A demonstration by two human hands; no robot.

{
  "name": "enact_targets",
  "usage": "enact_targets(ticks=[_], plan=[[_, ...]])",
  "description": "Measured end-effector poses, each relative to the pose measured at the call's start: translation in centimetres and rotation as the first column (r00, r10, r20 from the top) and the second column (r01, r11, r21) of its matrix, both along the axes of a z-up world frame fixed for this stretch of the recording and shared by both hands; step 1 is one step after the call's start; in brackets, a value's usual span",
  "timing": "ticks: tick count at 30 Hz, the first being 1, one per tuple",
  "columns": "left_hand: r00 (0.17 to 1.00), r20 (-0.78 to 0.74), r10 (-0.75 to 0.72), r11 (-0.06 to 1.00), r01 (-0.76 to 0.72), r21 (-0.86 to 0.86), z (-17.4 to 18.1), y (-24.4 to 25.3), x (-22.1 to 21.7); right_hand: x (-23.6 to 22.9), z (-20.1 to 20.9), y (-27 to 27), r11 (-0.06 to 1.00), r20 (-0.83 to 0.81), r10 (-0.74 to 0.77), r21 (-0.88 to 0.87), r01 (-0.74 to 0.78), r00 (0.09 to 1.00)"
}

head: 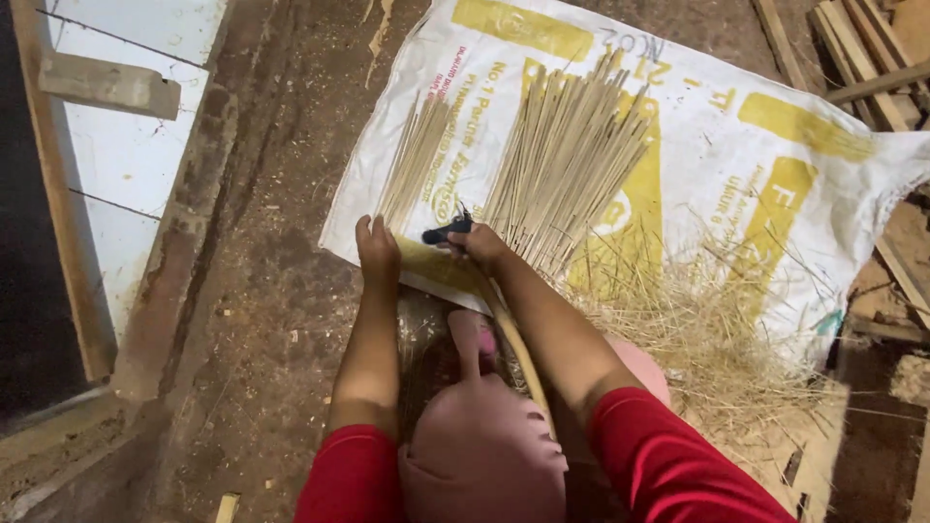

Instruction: A person sits on the floor and uses a small hand tool to shave thin wooden sticks, likely preparing them for broom making or similar crafts.

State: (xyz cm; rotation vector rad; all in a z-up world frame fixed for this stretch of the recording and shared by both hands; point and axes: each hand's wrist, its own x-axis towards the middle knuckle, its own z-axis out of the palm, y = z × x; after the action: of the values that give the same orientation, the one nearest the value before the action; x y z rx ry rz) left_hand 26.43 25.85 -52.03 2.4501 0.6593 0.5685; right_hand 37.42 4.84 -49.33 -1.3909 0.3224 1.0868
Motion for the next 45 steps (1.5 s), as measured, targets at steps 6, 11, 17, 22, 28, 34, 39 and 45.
enact_targets(ticks=[6,11,17,22,28,34,39,45], plan=[[0.934,-0.350,0.072,0.941,0.053,0.335,0.7,-0.7,0.3,2.5,-1.4,3.2,0.999,0.008,-0.038,-0.022,0.039,0.999],[0.841,-0.533,0.096,0.980,0.015,0.201,4.4,-1.4,1.1,2.5,2.4,1.7,0.998,-0.051,-0.053,-0.036,0.051,0.997],[0.900,-0.340,-0.273,0.815,0.404,0.415,-3.3,-7.6,-1.6,0.6,16.8,-8.3,0.996,-0.035,-0.085,-0.006,0.085,0.996],[0.425,-0.755,-0.499,0.733,0.672,-0.106,-2.3,-7.9,-7.9,-4.5,20.5,-21.7,0.970,-0.019,-0.224,-0.106,0.220,0.974],[0.673,-0.628,-0.392,0.876,0.481,-0.032,0.3,-7.2,-16.7,-14.6,21.2,-35.7,0.880,-0.085,-0.468,-0.138,0.455,0.880],[0.234,-0.864,-0.445,0.799,0.539,-0.266,8.4,-9.2,-20.9,-20.4,30.1,-38.5,0.716,-0.177,-0.682,0.033,0.697,0.709],[0.719,-0.531,-0.449,0.891,0.316,-0.326,18.3,-13.5,-7.4,-23.4,33.4,-40.1,0.634,-0.107,-0.744,0.195,0.748,0.659],[0.805,-0.463,-0.371,0.899,0.187,-0.397,7.8,-19.5,6.7,-28.9,34.0,-43.9,0.529,-0.078,-0.829,0.213,0.821,0.554]])
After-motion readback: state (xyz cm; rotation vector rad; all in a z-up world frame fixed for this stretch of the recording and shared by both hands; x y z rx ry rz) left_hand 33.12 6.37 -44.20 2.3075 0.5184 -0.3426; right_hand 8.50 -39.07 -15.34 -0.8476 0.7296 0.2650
